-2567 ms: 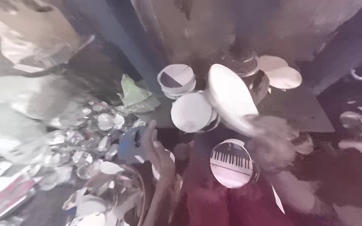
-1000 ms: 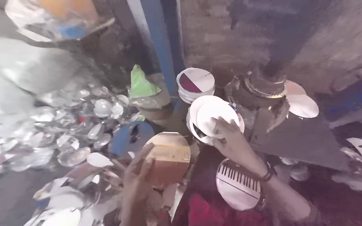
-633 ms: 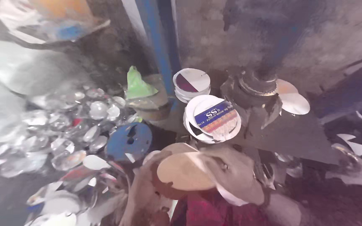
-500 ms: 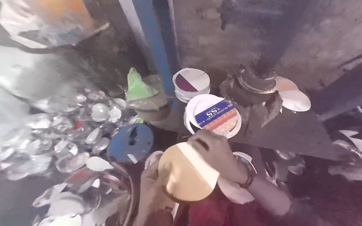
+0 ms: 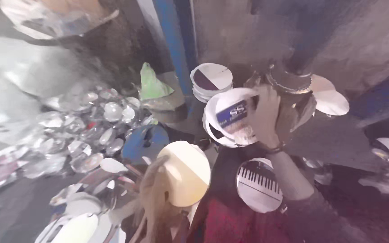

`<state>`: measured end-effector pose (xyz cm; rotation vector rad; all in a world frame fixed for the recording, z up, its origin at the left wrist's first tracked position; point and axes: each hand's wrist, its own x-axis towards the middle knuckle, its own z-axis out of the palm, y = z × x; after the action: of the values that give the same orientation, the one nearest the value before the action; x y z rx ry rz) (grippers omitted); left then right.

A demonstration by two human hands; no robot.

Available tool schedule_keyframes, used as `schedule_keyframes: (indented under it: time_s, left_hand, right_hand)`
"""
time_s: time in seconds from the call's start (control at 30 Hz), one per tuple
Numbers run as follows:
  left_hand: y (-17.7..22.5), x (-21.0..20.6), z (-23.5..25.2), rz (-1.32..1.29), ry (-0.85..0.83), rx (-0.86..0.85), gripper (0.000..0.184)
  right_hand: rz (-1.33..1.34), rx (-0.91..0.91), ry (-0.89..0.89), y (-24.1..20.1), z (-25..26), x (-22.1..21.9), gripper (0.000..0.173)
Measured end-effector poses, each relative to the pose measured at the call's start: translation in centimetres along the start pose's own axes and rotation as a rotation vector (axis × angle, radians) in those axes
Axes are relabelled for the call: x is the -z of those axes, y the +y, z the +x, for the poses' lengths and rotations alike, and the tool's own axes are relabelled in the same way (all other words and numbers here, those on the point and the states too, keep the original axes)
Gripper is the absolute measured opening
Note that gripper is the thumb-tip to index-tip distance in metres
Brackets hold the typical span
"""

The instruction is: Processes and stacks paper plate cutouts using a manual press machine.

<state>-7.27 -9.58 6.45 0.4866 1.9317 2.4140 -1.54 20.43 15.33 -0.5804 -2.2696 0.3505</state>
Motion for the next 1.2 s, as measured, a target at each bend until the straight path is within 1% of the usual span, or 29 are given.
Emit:
schedule_keyframes:
  time_s: [0.03,0.07,0.1,0.13,0.17,0.2,0.27,0.3,0.37,0.4,0.47,0.5,0.53,0.57,0.63,0.7,0.73,0.77,0.8,0.83,0.87,0.93,0.97,1.0,1.03,1.07,1.13,1.17,1.2]
  left_hand:
    - [0.1,-0.1,-0.1,0.003,-0.053,-0.011,0.033]
    - [0.2,-0.2,-0.5,-0.005,-0.118,0.001,0.034]
    - [0.3,-0.5,-1.0,-0.021,-0.18,0.032,0.038]
    - [0.5,-0.9,-1.6,-0.039,-0.239,0.076,0.046]
    - [0.6,-1.8,-2.1,-0.044,-0.281,0.12,0.053]
    - [1.0,-3.0,-2.9,-0.035,-0.292,0.16,0.048]
    - [1.9,-5.4,-4.3,0.005,-0.31,0.218,0.019]
    - [1.9,-6.4,-4.7,0.027,-0.313,0.227,0.013]
    - [0.7,-6.4,-4.9,0.142,-0.325,0.206,0.011]
    - [-0.1,-5.9,-4.7,0.209,-0.31,0.21,0.016]
    - [-1.4,-4.2,-3.9,0.228,-0.309,0.259,0.031]
    - [-2.0,-3.2,-3.5,0.215,-0.34,0.279,0.043]
    - [-2.4,-2.2,-3.2,0.208,-0.368,0.306,0.051]
    - [-2.7,-1.5,-3.0,0.204,-0.373,0.339,0.054]
    - [-2.8,-0.8,-3.1,0.151,-0.344,0.408,0.05]
    - [-2.6,-1.3,-3.4,0.093,-0.329,0.453,0.045]
    - [-2.6,-1.8,-3.6,0.072,-0.334,0.463,0.044]
    - [-2.5,-2.5,-3.9,0.044,-0.341,0.469,0.043]
    - [-2.4,-3.2,-4.3,0.015,-0.358,0.473,0.043]
    - [-2.1,-4.1,-4.8,-0.019,-0.391,0.478,0.042]
    - [-1.9,-5.1,-5.4,-0.034,-0.439,0.481,0.042]
    - [-2.4,-7.0,-6.7,0.001,-0.591,0.464,0.042]
    - [-2.9,-7.6,-7.1,0.005,-0.669,0.46,0.041]
    - [-3.3,-8.0,-7.3,0.007,-0.708,0.466,0.041]
    - [-3.7,-7.9,-7.3,0.004,-0.701,0.486,0.041]
    - [-3.8,-7.6,-7.2,0.011,-0.662,0.509,0.042]
    - [-3.8,-6.3,-6.7,0.036,-0.566,0.534,0.043]
    - [-3.9,-5.6,-6.3,0.041,-0.532,0.54,0.043]
    - [-3.9,-4.8,-6.0,0.03,-0.501,0.544,0.043]
  right_hand:
    - [0.111,-0.001,0.078,-0.3,0.0,1.6,0.028]
    - [0.289,0.006,0.098,-0.1,-0.4,3.0,0.024]
    - [0.482,-0.003,0.049,-0.1,-1.1,4.4,0.019]
    - [0.637,-0.017,-0.043,-0.3,-2.3,5.6,0.014]
    - [0.709,-0.023,-0.143,-0.7,-3.6,6.4,0.011]
    - [0.699,-0.022,-0.236,-1.2,-5.2,6.6,0.009]
    - [0.544,-0.055,-0.334,-1.7,-9.2,5.6,0.011]
    - [0.486,-0.078,-0.333,-1.4,-11.2,4.8,0.017]
    - [0.365,-0.095,-0.307,0.8,-14.8,3.7,0.025]
    - [0.262,-0.117,-0.33,2.1,-16.4,3.2,0.031]
    - [-0.006,-0.2,-0.474,4.5,-19.3,2.7,0.054]
    - [-0.124,-0.278,-0.557,5.6,-20.4,2.6,0.067]
    - [-0.218,-0.358,-0.608,6.6,-21.3,2.7,0.072]
    - [-0.273,-0.402,-0.582,7.6,-22.1,2.7,0.07]
    - [-0.29,-0.374,-0.387,9.1,-23.2,3.1,0.053]
    - [-0.185,-0.334,-0.178,9.9,-23.6,3.8,0.031]
    - [-0.108,-0.331,-0.092,10.3,-23.6,4.2,0.025]
    - [-0.028,-0.329,-0.015,10.5,-23.7,4.7,0.021]
    - [0.084,-0.345,0.036,10.5,-23.7,5.2,0.021]
    - [0.22,-0.385,0.037,9.8,-23.6,5.7,0.023]
    - [0.36,-0.427,-0.004,8.5,-23.4,6.2,0.024]
    - [0.647,-0.515,-0.188,4.8,-23.3,6.9,0.027]
    - [0.729,-0.515,-0.272,3.6,-23.3,6.8,0.03]
    - [0.684,-0.469,-0.316,3.2,-23.2,6.4,0.032]
    - [0.499,-0.417,-0.31,3.4,-23.3,5.9,0.033]
    - [0.25,-0.376,-0.317,4.1,-23.4,5.5,0.04]
    - [-0.135,-0.361,-0.392,6.5,-23.8,4.1,0.072]
    - [-0.21,-0.378,-0.411,7.5,-24.0,3.6,0.081]
    - [-0.216,-0.391,-0.393,7.9,-24.0,3.5,0.076]
